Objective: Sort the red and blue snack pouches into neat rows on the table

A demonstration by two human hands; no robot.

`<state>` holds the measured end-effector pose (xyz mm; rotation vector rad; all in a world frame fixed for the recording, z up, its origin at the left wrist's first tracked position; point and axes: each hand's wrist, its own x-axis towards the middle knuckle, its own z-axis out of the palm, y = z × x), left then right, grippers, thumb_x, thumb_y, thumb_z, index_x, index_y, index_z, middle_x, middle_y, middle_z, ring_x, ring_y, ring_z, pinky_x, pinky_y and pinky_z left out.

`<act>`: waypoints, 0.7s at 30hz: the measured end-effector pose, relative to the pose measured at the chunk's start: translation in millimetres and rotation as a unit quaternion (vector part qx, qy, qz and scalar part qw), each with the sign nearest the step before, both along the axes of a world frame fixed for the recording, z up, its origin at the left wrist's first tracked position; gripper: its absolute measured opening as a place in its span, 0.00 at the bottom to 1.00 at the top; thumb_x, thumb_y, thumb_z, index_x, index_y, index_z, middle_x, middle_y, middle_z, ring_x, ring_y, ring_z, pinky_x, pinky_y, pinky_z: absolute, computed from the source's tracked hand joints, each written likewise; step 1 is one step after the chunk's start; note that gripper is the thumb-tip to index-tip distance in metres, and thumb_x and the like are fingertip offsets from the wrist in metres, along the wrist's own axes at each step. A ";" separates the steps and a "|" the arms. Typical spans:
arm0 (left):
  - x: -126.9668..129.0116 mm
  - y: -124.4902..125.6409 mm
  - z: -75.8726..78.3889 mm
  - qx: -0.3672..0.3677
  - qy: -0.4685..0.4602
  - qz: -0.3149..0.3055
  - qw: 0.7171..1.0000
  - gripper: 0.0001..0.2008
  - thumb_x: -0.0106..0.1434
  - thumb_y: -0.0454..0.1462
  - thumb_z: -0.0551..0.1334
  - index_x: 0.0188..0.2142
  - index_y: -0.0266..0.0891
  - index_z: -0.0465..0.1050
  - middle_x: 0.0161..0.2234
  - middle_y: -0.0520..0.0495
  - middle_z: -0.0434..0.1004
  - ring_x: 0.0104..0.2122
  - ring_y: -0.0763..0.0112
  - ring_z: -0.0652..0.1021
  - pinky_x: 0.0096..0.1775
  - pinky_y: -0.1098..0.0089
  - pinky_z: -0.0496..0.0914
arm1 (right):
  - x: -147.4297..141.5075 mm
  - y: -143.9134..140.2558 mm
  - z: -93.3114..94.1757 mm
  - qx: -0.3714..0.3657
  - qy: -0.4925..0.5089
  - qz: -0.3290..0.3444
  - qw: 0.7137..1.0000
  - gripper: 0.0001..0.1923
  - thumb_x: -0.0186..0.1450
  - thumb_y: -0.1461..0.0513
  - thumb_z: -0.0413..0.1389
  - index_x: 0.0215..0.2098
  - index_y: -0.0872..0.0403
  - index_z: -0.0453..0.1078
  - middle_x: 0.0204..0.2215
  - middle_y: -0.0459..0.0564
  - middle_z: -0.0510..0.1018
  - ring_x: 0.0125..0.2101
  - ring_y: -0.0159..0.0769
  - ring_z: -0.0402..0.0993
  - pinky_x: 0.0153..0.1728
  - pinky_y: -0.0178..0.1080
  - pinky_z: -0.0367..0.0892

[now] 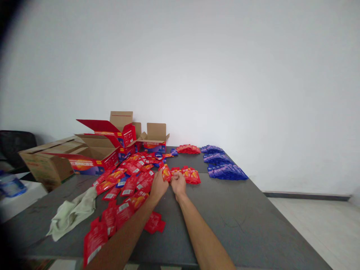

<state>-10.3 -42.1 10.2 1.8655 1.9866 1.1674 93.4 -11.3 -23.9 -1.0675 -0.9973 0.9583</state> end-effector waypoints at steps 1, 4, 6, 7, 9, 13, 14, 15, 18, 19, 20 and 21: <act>6.0 4.0 -3.1 0.007 -0.013 -0.031 0.999 0.26 0.56 0.28 0.58 0.56 0.35 0.65 0.52 0.37 0.72 0.52 0.62 0.73 0.52 0.68 0.66 | 7.0 1.1 -1.4 0.001 -0.003 -0.005 1.000 0.14 0.51 0.62 0.57 0.36 0.56 0.69 0.18 0.40 0.70 0.20 0.32 0.67 0.24 0.32 0.63; 21.5 17.6 -10.8 0.011 -0.031 -0.086 0.996 0.24 0.56 0.27 0.58 0.53 0.35 0.70 0.52 0.39 0.73 0.52 0.65 0.73 0.54 0.70 0.65 | 28.0 4.0 -5.9 -0.001 -0.044 -0.014 0.999 0.16 0.55 0.61 0.55 0.41 0.56 0.70 0.19 0.42 0.72 0.21 0.35 0.70 0.26 0.35 0.66; 29.5 26.7 -14.1 -0.006 -0.021 -0.103 0.994 0.21 0.56 0.26 0.58 0.50 0.36 0.73 0.54 0.40 0.72 0.53 0.65 0.73 0.57 0.69 0.63 | 41.9 5.8 -8.1 -0.004 -0.071 -0.024 0.997 0.15 0.56 0.61 0.56 0.41 0.56 0.72 0.22 0.45 0.75 0.24 0.37 0.72 0.29 0.37 0.68; 32.8 30.9 -15.4 -0.017 -0.012 -0.113 0.993 0.20 0.56 0.27 0.59 0.49 0.36 0.74 0.55 0.40 0.72 0.54 0.64 0.72 0.58 0.68 0.62 | 48.4 6.5 -9.0 -0.003 -0.097 -0.033 0.995 0.14 0.56 0.61 0.56 0.40 0.56 0.73 0.25 0.48 0.77 0.26 0.38 0.73 0.32 0.39 0.69; 38.5 38.7 -18.3 -0.034 0.012 -0.137 0.990 0.20 0.57 0.27 0.59 0.48 0.36 0.75 0.56 0.39 0.71 0.55 0.63 0.71 0.59 0.67 0.61 | 59.4 7.4 -11.2 0.004 -0.173 -0.058 0.983 0.13 0.57 0.63 0.56 0.40 0.56 0.75 0.32 0.53 0.80 0.34 0.41 0.76 0.41 0.42 0.69; 47.6 50.9 -27.0 -0.059 0.066 -0.161 0.983 0.21 0.56 0.26 0.57 0.49 0.34 0.75 0.57 0.37 0.70 0.58 0.62 0.69 0.61 0.66 0.59 | 69.4 7.6 -19.3 0.026 -0.369 -0.084 0.925 0.18 0.62 0.64 0.52 0.49 0.60 0.74 0.46 0.61 0.78 0.46 0.46 0.74 0.52 0.45 0.64; 49.4 53.3 -29.6 -0.065 0.076 -0.158 0.982 0.22 0.56 0.25 0.57 0.50 0.33 0.75 0.58 0.36 0.69 0.60 0.62 0.68 0.62 0.66 0.58 | 69.9 7.8 -22.0 0.031 -0.400 -0.082 0.912 0.19 0.63 0.64 0.51 0.51 0.61 0.73 0.47 0.62 0.77 0.47 0.47 0.73 0.53 0.45 0.64; 50.9 55.4 -32.0 -0.070 0.084 -0.157 0.982 0.23 0.56 0.25 0.57 0.51 0.32 0.74 0.59 0.36 0.68 0.60 0.61 0.67 0.62 0.65 0.58 | 69.9 8.3 -24.6 0.036 -0.430 -0.080 0.899 0.20 0.64 0.64 0.50 0.52 0.61 0.72 0.47 0.63 0.77 0.47 0.47 0.73 0.52 0.45 0.64; 53.8 59.8 -37.6 -0.068 0.107 -0.163 0.978 0.24 0.56 0.25 0.56 0.52 0.33 0.73 0.58 0.36 0.69 0.61 0.61 0.66 0.62 0.63 0.58 | 68.9 11.5 -30.7 0.048 -0.461 -0.074 0.883 0.20 0.65 0.65 0.49 0.53 0.62 0.71 0.47 0.63 0.76 0.48 0.47 0.71 0.53 0.45 0.63; 54.3 60.7 -38.7 -0.063 0.116 -0.163 0.978 0.24 0.56 0.26 0.56 0.52 0.33 0.73 0.57 0.36 0.70 0.60 0.62 0.67 0.62 0.63 0.58 | 68.5 12.8 -31.9 0.055 -0.472 -0.072 0.877 0.20 0.65 0.65 0.49 0.53 0.61 0.71 0.47 0.63 0.76 0.48 0.47 0.71 0.53 0.44 0.63; 54.6 61.3 -39.5 -0.059 0.124 -0.163 0.977 0.23 0.56 0.26 0.55 0.52 0.33 0.74 0.56 0.37 0.72 0.59 0.62 0.68 0.61 0.64 0.58 | 68.1 14.0 -32.6 0.061 -0.487 -0.071 0.869 0.19 0.66 0.65 0.49 0.53 0.61 0.72 0.46 0.63 0.76 0.47 0.47 0.70 0.53 0.44 0.63; 54.7 61.6 -39.9 -0.057 0.131 -0.162 0.976 0.23 0.57 0.26 0.55 0.52 0.33 0.74 0.55 0.37 0.73 0.58 0.62 0.69 0.61 0.64 0.59 | 67.8 15.0 -33.0 0.067 -0.502 -0.071 0.860 0.19 0.66 0.66 0.48 0.52 0.60 0.72 0.45 0.63 0.76 0.47 0.46 0.70 0.52 0.43 0.63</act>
